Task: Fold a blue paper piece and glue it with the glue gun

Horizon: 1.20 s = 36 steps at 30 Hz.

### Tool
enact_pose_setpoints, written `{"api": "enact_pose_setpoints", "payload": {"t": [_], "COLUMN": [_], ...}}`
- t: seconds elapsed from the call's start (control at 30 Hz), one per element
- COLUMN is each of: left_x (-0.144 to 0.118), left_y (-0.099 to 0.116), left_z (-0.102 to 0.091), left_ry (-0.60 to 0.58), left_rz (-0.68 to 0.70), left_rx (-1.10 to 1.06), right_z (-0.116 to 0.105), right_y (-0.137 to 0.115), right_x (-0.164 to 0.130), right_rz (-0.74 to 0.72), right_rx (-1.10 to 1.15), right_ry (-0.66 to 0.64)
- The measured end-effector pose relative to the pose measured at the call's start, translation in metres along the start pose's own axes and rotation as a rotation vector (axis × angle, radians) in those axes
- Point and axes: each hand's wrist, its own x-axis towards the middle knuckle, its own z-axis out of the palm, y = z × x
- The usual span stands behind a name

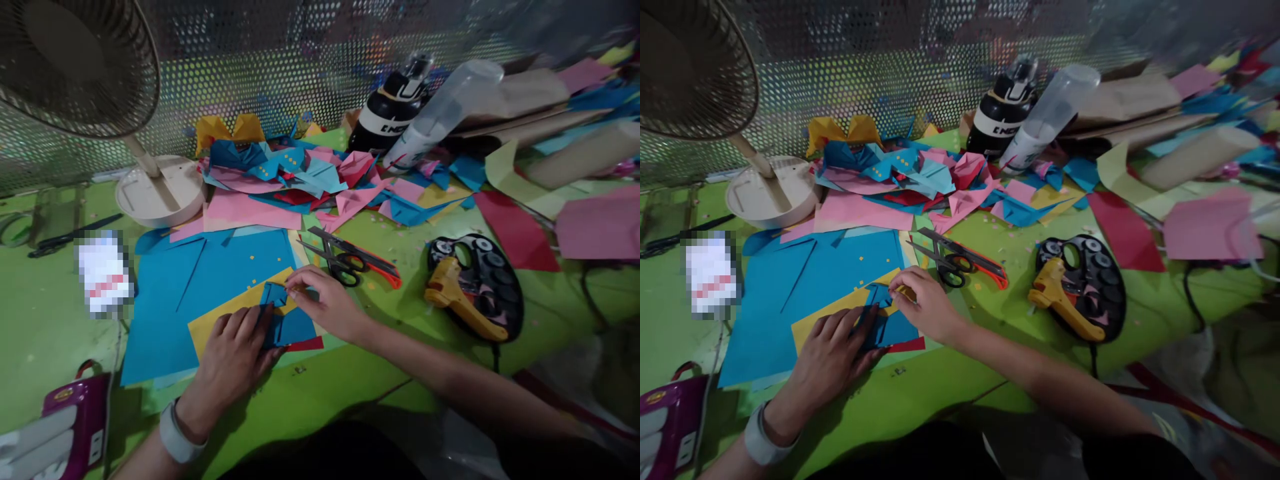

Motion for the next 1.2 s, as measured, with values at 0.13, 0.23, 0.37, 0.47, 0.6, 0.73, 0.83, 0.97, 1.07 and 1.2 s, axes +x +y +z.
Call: {"api": "enact_pose_setpoints", "payload": {"t": [0.13,0.23,0.37,0.47,0.6,0.73,0.83,0.97,1.07,1.2], "left_x": [0.0,0.0,0.001,0.002,0.002,0.002,0.002,0.002,0.003,0.003], "left_y": [0.0,-0.001,-0.001,-0.001,-0.002,-0.001,-0.001,-0.001,0.0,0.001], "left_z": [0.0,-0.001,-0.001,-0.001,0.0,0.001,0.002,0.002,0.001,0.001], "left_ry": [0.009,0.014,0.026,0.036,0.047,0.039,0.029,0.032,0.038,0.027], "left_rz": [0.005,0.001,0.003,0.006,0.007,0.006,-0.004,-0.027,-0.028,-0.021], "left_rx": [0.0,-0.01,-0.01,-0.007,-0.011,-0.003,-0.013,-0.03,-0.022,-0.014], "right_z": [-0.001,0.006,0.016,0.019,0.019,0.018,0.018,0.016,0.015,0.013], "right_y": [-0.004,-0.003,0.005,0.009,0.011,0.009,0.008,0.006,0.006,0.005], "right_x": [-0.012,-0.023,-0.032,-0.034,-0.034,-0.033,-0.031,-0.03,-0.03,-0.028], "right_rz": [-0.187,-0.333,-0.413,-0.415,-0.414,-0.417,-0.421,-0.411,-0.424,-0.447], "right_rx": [-0.312,-0.574,-0.682,-0.683,-0.677,-0.691,-0.7,-0.692,-0.703,-0.738], "right_ry": [-0.046,-0.071,-0.076,-0.076,-0.076,-0.076,-0.081,-0.083,-0.079,-0.093]}}
